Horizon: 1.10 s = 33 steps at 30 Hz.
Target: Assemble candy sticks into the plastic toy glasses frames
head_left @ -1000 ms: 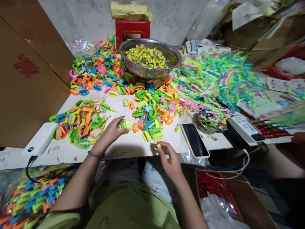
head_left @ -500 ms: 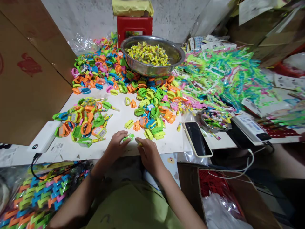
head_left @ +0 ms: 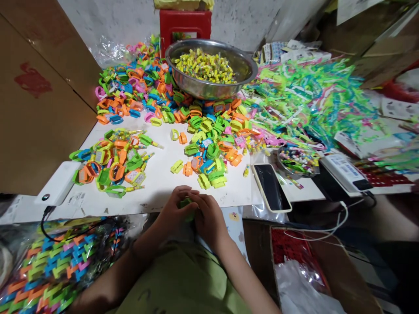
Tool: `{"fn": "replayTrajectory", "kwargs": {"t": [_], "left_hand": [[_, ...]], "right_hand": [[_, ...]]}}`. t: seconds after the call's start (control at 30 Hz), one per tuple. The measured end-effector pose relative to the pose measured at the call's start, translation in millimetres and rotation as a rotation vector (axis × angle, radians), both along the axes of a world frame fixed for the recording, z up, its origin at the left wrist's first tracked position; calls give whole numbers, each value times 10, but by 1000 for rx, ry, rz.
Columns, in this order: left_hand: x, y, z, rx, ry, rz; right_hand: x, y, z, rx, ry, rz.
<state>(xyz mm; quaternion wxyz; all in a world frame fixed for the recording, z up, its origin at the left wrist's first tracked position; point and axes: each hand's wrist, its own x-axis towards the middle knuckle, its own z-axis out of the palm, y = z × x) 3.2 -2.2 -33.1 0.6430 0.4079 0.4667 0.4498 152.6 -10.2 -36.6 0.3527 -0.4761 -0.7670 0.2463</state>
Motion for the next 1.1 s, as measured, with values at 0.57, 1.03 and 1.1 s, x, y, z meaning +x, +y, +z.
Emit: {"fn": "replayTrajectory", "kwargs": {"t": [0.57, 1.03, 1.1], "left_hand": [[45, -63, 313, -145, -240, 54], [-51, -47, 265, 126, 161, -29], [-76, -38, 299, 198, 287, -33]], "right_hand": [[-7, -238, 169, -307, 294, -112], [140, -161, 196, -124, 388, -119], [175, -116, 240, -73, 348, -139]]}}
